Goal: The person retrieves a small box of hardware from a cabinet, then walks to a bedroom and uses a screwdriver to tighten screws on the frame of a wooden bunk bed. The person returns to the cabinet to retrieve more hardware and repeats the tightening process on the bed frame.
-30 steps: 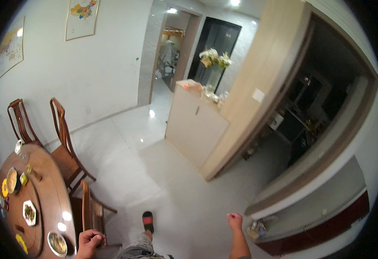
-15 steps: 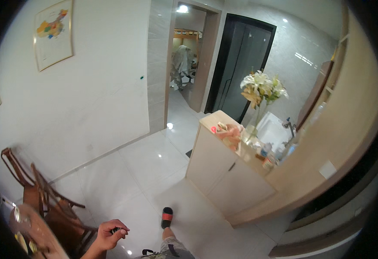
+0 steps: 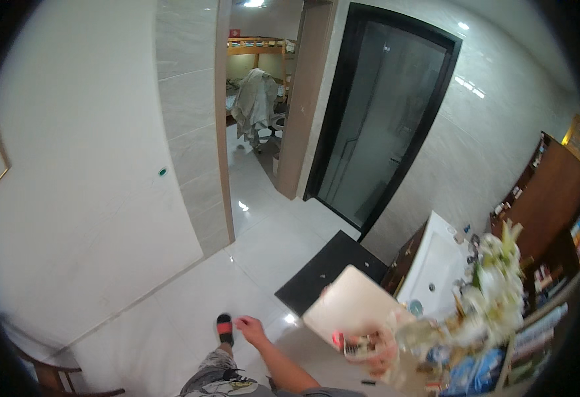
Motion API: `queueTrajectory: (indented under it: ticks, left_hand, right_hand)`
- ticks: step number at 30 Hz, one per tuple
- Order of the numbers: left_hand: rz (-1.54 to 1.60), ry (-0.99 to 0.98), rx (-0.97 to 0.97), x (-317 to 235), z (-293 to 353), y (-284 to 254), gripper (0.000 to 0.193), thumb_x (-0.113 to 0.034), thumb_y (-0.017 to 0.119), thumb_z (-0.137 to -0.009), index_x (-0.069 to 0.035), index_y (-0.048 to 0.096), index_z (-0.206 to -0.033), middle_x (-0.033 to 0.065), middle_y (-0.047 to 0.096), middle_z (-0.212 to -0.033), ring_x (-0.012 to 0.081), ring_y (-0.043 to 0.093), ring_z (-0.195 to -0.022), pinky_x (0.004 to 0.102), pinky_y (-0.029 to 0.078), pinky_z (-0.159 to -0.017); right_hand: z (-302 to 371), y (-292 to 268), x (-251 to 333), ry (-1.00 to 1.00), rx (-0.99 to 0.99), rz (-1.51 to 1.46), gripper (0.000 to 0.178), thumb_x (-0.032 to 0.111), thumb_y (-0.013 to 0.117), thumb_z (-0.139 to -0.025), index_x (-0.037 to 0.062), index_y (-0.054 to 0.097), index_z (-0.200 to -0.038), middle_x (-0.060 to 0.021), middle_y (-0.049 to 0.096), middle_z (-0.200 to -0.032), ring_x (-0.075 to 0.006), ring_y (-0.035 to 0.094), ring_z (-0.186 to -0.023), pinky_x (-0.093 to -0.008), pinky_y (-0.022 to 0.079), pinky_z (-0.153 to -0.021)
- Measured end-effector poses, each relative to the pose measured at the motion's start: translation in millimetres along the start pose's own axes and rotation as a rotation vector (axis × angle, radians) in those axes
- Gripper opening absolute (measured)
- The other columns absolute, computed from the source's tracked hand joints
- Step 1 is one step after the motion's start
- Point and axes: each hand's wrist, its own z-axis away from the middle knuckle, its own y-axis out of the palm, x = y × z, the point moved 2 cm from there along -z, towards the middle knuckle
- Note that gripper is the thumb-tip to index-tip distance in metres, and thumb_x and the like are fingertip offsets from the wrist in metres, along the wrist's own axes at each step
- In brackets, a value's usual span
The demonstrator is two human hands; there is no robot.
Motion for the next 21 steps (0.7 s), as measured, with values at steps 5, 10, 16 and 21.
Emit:
queueTrajectory:
  ticks: [5, 10, 16, 21]
  left_hand:
    - [0.008, 0.104, -0.063, -230, -93, -181, 0.031, -0.033, 0.053, -0.090, -0.009, 0.071, -0.082, 0.0142, 0.068, -0.075, 0.0316, 0.067, -0.076, 0.0473, 0.051, -0.066]
    - [-0.330, 1.276, -0.855, -464, -198, -321, 0.031, -0.033, 0.053, -0.091, -0.009, 0.071, -0.083, 0.0142, 0.068, -0.073, 0.0309, 0.067, -0.075, 0.0469, 0.051, -0.066]
    - [0.394, 0.963, 0.148, -1087, -103, -524, 0.026, -0.025, 0.054, -0.099, -0.007, 0.072, -0.101, 0.0018, 0.060, -0.072, 0.0097, 0.053, -0.056, 0.0258, 0.043, -0.049]
    - [0.292, 1.181, 0.094, -1366, -176, -610, 0.024, -0.025, 0.056, -0.095, -0.008, 0.073, -0.101, 0.0031, 0.064, -0.076, 0.0124, 0.058, -0.062, 0.0302, 0.050, -0.058]
  right_hand:
    - [-239, -9, 85, 0.009, 0.195, 0.096, 0.026, 0.027, 0.066, -0.093, 0.0028, 0.071, -0.103, -0.0055, 0.070, -0.081, -0.0109, 0.061, -0.069, -0.0284, 0.050, -0.065]
    - [-385, -121, 92, 0.209, -0.099, -0.245, 0.024, 0.020, 0.061, -0.094, 0.0065, 0.073, -0.109, -0.0027, 0.072, -0.087, -0.0119, 0.062, -0.074, -0.0274, 0.049, -0.063]
    - [-474, -377, 62, 0.257, -0.729, -0.342, 0.015, 0.015, 0.071, -0.087, 0.0001, 0.072, -0.085, -0.0028, 0.066, -0.076, -0.0120, 0.059, -0.066, -0.0265, 0.048, -0.060]
    - [-599, -483, 77, 0.413, -0.780, -0.190, 0.028, 0.029, 0.067, -0.089, 0.0031, 0.074, -0.100, -0.0103, 0.071, -0.085, -0.0208, 0.063, -0.073, -0.0413, 0.055, -0.074]
